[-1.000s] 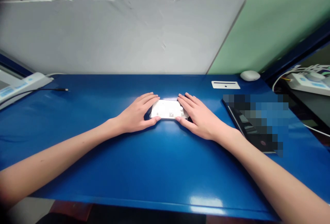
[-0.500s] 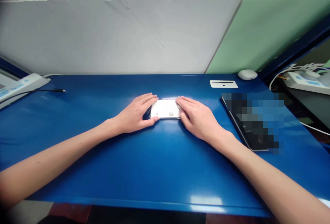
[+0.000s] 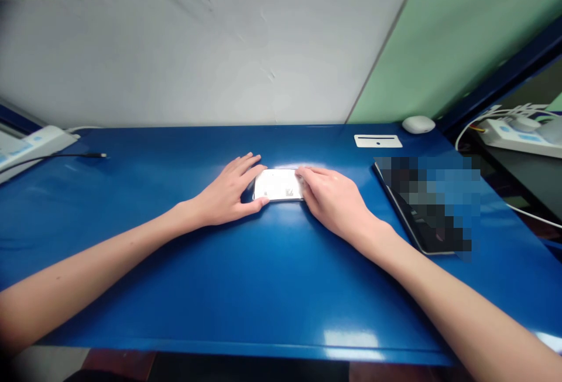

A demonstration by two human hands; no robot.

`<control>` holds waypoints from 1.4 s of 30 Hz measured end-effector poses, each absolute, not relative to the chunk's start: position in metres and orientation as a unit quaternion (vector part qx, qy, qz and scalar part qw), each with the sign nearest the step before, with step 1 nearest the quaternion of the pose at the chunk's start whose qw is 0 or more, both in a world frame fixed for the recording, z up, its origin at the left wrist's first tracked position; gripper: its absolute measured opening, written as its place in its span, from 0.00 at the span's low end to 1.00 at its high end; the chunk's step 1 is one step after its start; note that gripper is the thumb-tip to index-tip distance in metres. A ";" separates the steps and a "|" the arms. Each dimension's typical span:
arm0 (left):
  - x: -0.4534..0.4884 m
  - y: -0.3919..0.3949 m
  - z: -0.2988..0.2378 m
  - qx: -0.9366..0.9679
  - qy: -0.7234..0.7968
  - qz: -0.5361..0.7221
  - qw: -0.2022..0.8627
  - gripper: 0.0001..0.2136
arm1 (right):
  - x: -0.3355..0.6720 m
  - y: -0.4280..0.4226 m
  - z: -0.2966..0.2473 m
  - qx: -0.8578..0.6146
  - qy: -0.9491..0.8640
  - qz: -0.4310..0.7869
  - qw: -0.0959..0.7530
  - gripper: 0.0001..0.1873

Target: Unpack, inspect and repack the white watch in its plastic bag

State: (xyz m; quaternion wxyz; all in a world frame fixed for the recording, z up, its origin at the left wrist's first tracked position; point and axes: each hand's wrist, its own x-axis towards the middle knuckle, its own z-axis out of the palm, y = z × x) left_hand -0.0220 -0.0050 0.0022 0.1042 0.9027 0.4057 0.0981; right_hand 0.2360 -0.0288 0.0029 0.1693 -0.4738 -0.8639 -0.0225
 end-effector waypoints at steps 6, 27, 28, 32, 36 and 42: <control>-0.022 -0.004 0.003 0.900 0.406 0.109 0.116 0.31 | 0.235 -0.030 -0.001 -0.492 -0.850 -0.020 0.186 0.18; -0.024 -0.004 0.002 0.906 0.390 0.117 0.112 0.32 | 0.243 -0.026 -0.003 -0.515 -0.809 0.053 0.280 0.19; -0.024 -0.004 0.002 0.907 0.390 0.118 0.111 0.32 | 0.244 -0.026 -0.004 -0.508 -0.812 0.042 0.282 0.18; -0.024 -0.004 0.000 0.904 0.394 0.122 0.111 0.33 | 0.246 -0.025 -0.003 -0.492 -0.820 -0.006 0.292 0.15; -0.025 -0.005 -0.001 0.905 0.390 0.125 0.110 0.30 | 0.246 -0.024 -0.003 -0.473 -0.827 -0.009 0.303 0.12; -0.026 -0.006 -0.001 0.907 0.387 0.122 0.112 0.34 | 0.246 -0.024 -0.004 -0.446 -0.852 0.018 0.274 0.11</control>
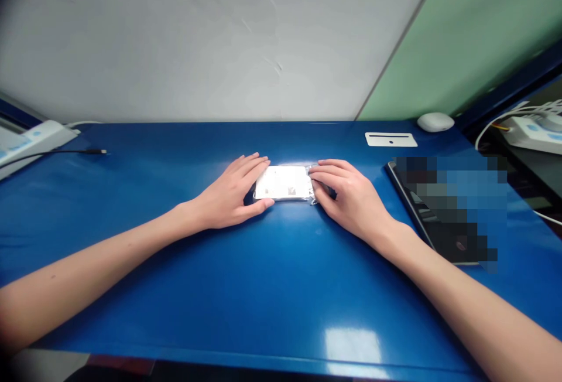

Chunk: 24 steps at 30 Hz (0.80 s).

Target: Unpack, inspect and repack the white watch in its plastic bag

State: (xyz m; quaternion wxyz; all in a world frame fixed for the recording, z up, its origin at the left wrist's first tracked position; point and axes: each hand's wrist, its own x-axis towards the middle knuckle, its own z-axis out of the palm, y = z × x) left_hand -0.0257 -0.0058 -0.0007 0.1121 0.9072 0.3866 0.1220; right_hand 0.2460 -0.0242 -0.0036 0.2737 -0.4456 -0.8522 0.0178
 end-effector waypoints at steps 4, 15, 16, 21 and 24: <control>-0.025 -0.005 -0.001 0.906 0.389 0.124 0.109 0.34 | 0.247 -0.023 -0.003 -0.453 -0.851 0.019 0.263 0.12; -0.025 -0.005 -0.001 0.910 0.384 0.119 0.103 0.37 | 0.244 -0.027 0.001 -0.433 -0.875 0.025 0.217 0.18; -0.025 -0.005 -0.001 0.910 0.383 0.119 0.104 0.37 | 0.244 -0.027 0.000 -0.432 -0.875 0.021 0.219 0.18; -0.024 -0.006 -0.001 0.908 0.389 0.118 0.099 0.35 | 0.246 -0.026 -0.003 -0.415 -0.878 0.015 0.236 0.20; -0.024 -0.006 -0.002 0.909 0.389 0.120 0.095 0.33 | 0.245 -0.025 -0.003 -0.411 -0.877 0.023 0.246 0.17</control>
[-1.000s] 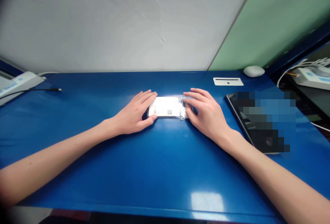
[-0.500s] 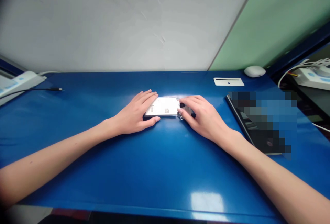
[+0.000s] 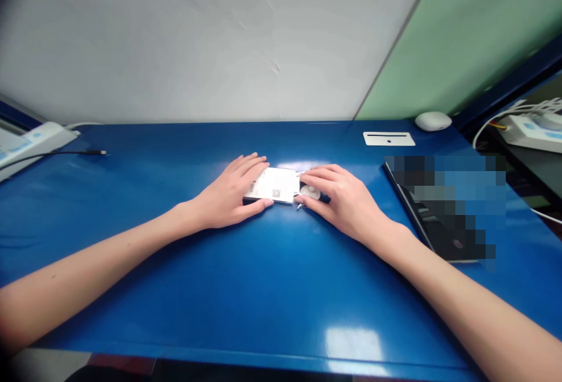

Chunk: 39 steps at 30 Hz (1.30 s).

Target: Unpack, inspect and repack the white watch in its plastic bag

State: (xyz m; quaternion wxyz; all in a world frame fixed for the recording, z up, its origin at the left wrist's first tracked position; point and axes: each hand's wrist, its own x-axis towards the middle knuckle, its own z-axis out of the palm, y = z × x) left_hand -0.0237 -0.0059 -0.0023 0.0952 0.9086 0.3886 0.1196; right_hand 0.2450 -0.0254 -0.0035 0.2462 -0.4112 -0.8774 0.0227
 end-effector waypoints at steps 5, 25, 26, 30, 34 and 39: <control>-0.024 -0.005 -0.002 0.910 0.387 0.120 0.094 0.32 | 0.244 -0.025 -0.003 -0.407 -0.878 0.034 0.251 0.15; -0.023 -0.005 0.000 0.911 0.390 0.107 0.087 0.34 | 0.241 -0.027 -0.001 -0.403 -0.877 0.038 0.260 0.13; -0.023 -0.006 0.000 0.910 0.390 0.108 0.087 0.34 | 0.241 -0.027 -0.001 -0.403 -0.877 0.037 0.258 0.14; -0.023 -0.006 0.000 0.910 0.391 0.109 0.089 0.34 | 0.240 -0.029 -0.001 -0.401 -0.879 0.032 0.257 0.13; -0.023 -0.006 -0.001 0.909 0.389 0.114 0.091 0.33 | 0.240 -0.028 -0.002 -0.402 -0.878 0.035 0.257 0.13; -0.024 -0.006 -0.002 0.909 0.390 0.118 0.088 0.33 | 0.240 -0.028 -0.003 -0.402 -0.877 0.040 0.261 0.14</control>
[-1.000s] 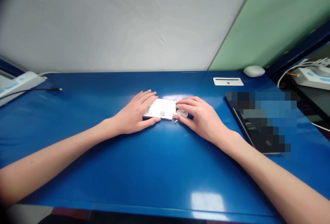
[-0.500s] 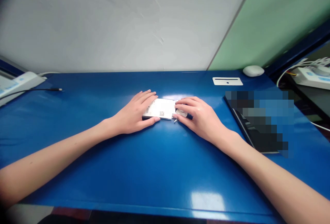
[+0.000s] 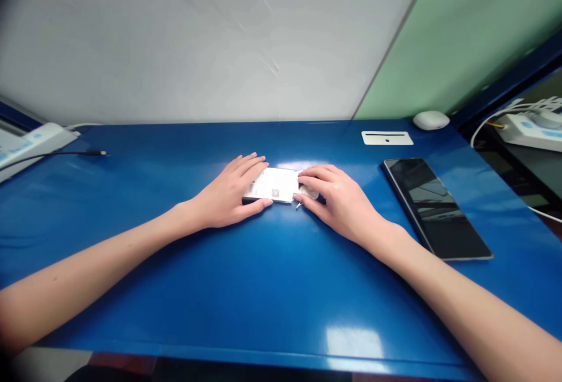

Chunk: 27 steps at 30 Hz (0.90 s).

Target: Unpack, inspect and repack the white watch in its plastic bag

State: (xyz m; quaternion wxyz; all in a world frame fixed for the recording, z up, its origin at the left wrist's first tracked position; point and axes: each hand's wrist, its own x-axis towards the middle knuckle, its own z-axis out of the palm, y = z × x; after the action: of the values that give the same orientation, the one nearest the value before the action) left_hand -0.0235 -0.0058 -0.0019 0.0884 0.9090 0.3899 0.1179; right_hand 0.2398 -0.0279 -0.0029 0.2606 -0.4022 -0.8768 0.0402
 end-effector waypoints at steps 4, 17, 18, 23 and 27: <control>-0.023 -0.006 0.000 0.910 0.391 0.112 0.085 0.33 | 0.240 -0.028 -0.002 -0.402 -0.877 0.048 0.260 0.13; -0.023 -0.006 0.000 0.909 0.391 0.116 0.090 0.32 | 0.240 -0.028 -0.003 -0.401 -0.878 0.045 0.258 0.13; -0.023 -0.006 0.000 0.908 0.392 0.115 0.090 0.32 | 0.240 -0.028 -0.003 -0.402 -0.877 0.045 0.259 0.13; -0.023 -0.006 -0.001 0.910 0.390 0.113 0.087 0.33 | 0.240 -0.027 -0.004 -0.403 -0.875 0.052 0.263 0.12; -0.023 -0.006 -0.001 0.910 0.390 0.113 0.088 0.33 | 0.240 -0.028 -0.003 -0.403 -0.876 0.051 0.259 0.12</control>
State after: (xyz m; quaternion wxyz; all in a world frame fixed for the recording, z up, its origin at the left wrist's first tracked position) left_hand -0.0228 -0.0063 -0.0006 0.0883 0.9097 0.3898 0.1126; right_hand 0.2401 -0.0277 -0.0033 0.2594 -0.4026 -0.8764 0.0512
